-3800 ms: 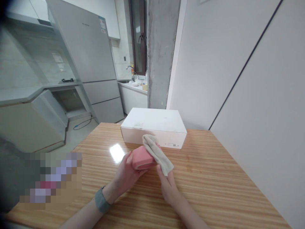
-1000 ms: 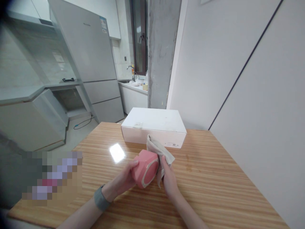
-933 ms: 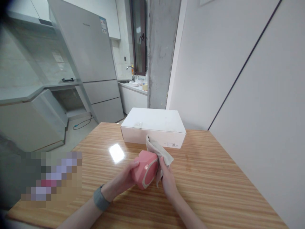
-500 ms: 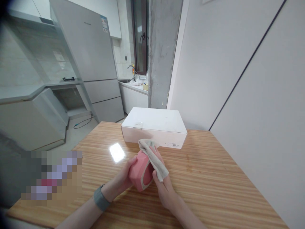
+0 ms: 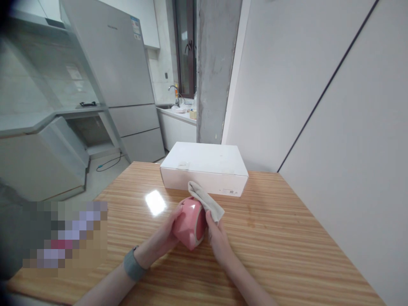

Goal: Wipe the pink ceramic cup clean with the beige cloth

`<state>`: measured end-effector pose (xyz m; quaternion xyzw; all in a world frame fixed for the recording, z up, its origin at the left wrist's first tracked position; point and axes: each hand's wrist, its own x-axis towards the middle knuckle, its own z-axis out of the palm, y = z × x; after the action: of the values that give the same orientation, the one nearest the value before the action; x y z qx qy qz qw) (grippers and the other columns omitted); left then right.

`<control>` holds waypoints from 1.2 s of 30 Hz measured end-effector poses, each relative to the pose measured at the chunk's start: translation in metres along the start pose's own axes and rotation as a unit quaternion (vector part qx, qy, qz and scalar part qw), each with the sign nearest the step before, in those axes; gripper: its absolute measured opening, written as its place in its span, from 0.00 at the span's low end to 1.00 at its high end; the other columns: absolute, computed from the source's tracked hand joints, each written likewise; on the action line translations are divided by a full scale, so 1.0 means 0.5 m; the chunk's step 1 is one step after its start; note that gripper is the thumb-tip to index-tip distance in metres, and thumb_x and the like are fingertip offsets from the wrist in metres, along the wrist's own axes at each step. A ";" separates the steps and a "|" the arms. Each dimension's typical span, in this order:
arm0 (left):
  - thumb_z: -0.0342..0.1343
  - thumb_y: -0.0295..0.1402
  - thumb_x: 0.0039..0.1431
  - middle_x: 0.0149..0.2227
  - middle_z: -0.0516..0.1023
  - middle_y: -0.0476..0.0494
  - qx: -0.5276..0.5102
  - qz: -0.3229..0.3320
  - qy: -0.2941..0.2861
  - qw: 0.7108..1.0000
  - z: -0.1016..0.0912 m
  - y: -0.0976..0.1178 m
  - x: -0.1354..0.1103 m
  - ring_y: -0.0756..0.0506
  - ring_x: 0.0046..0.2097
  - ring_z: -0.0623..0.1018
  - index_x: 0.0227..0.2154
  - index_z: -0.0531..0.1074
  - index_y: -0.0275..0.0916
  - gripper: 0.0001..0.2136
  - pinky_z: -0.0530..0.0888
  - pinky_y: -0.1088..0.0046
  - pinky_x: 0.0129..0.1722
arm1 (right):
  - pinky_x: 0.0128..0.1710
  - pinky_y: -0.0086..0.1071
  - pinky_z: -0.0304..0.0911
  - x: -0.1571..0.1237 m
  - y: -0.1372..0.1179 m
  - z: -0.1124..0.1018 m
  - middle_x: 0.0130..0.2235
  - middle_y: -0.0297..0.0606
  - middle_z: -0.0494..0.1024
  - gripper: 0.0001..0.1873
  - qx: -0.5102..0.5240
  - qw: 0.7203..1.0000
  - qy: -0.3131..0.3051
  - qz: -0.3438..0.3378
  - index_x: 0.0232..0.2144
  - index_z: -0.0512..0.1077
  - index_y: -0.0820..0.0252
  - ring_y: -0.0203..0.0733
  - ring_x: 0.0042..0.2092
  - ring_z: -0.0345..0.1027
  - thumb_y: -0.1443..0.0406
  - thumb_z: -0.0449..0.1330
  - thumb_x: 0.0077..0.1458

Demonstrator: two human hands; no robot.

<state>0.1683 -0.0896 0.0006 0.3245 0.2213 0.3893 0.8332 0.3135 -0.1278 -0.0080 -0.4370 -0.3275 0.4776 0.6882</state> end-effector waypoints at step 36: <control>0.73 0.29 0.37 0.60 0.67 0.37 0.112 0.046 -0.001 0.993 -0.001 -0.006 0.008 0.37 0.53 0.74 0.59 0.61 0.48 0.44 0.73 0.63 0.47 | 0.68 0.45 0.46 0.004 0.004 -0.018 0.56 0.35 0.76 0.25 0.032 0.999 -0.026 0.024 0.50 0.75 0.49 0.48 0.64 0.60 0.46 0.62 0.54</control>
<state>0.1719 -0.0877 -0.0026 0.4262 0.2477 0.3996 0.7728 0.3213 -0.1280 -0.0131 -0.4095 -0.3196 0.5153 0.6817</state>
